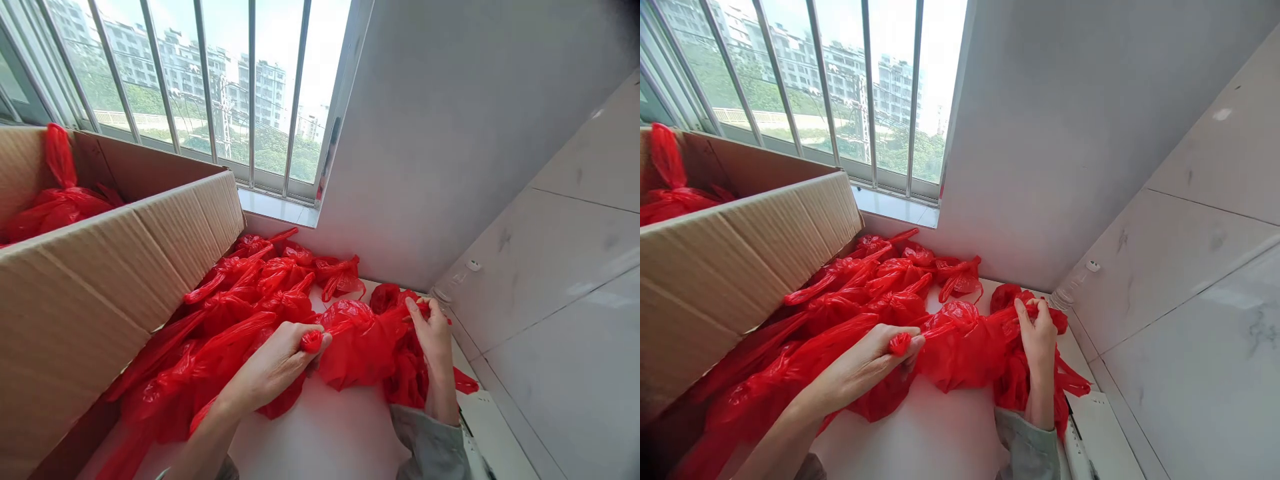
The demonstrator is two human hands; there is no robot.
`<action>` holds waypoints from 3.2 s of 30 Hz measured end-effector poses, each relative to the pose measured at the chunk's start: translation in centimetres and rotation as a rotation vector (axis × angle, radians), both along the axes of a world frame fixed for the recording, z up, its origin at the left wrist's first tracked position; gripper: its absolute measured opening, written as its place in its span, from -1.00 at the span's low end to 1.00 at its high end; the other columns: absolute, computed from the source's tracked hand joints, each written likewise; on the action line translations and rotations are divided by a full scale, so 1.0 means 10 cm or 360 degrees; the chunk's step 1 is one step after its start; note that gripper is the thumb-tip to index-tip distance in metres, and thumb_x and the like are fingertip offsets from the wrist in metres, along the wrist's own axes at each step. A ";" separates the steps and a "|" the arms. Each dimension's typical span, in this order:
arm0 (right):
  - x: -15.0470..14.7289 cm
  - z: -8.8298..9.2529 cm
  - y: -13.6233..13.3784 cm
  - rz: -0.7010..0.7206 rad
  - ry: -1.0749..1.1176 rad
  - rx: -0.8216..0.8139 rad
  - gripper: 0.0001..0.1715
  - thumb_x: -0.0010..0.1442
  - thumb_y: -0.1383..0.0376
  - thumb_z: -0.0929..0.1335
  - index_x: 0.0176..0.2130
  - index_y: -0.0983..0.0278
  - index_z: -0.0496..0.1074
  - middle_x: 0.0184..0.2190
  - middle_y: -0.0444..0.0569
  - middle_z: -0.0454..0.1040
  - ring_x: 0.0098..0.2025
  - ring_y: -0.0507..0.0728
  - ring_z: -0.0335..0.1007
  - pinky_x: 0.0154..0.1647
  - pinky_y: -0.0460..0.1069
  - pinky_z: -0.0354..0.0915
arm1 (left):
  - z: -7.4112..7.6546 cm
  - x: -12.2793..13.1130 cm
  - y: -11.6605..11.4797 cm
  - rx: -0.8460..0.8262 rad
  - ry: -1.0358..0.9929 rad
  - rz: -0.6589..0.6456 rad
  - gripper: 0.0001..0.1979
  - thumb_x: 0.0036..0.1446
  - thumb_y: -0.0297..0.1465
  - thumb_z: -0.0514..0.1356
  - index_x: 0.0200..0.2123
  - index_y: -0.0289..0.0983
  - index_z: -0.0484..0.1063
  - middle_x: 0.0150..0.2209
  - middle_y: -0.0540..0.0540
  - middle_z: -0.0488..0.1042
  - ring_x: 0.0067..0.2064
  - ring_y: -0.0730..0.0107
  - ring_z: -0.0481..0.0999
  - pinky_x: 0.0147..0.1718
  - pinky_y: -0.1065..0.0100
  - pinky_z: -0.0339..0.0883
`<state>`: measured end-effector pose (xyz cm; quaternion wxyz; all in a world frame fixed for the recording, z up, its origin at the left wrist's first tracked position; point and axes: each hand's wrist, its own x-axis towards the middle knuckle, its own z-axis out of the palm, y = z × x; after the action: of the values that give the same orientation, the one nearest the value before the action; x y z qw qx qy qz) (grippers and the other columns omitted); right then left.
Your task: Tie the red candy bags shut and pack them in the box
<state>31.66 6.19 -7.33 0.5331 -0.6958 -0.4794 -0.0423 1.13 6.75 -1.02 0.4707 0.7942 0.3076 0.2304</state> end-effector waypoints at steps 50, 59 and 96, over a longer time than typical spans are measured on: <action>0.02 0.04 -0.66 0.0120 -0.0573 -0.1257 -0.74 0.23 0.16 0.31 -0.14 0.22 0.46 -0.15 0.11 0.57 -0.03 0.32 0.47 -0.07 0.12 0.31 | -0.05 -0.29 -0.20 0.0515 0.0585 -0.0119 -0.83 0.34 -0.31 0.08 -0.15 -0.20 0.45 -0.12 -0.08 0.49 -0.11 0.23 0.46 -0.22 0.38 0.27; -0.15 -0.15 -0.58 0.0686 -0.0482 -0.1513 -0.42 0.01 0.49 0.23 0.00 0.19 0.46 0.00 0.01 0.55 0.07 0.23 0.42 0.06 0.06 0.27 | 0.09 -0.26 -0.28 0.0438 0.0764 -0.0105 -0.93 0.27 -0.46 0.12 -0.30 -0.25 0.37 -0.22 -0.04 0.45 -0.23 0.31 0.42 -0.27 0.40 0.21; -0.77 0.20 -0.70 0.0972 -0.0423 -0.1813 -0.74 -0.12 0.42 0.46 -0.48 0.25 0.29 -0.52 -0.21 0.30 -0.46 0.00 0.16 -0.50 -0.05 -0.05 | -0.64 0.42 -0.22 0.0846 0.0742 -0.0549 -0.61 0.07 -0.65 0.27 -0.06 -0.18 0.50 -0.12 -0.07 0.46 -0.08 0.23 0.40 -0.15 0.36 0.27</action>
<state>23.93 -0.83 -5.35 0.0058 -0.6906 -0.6644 0.2857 5.37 4.60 -7.43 0.1981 0.9595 0.1978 0.0329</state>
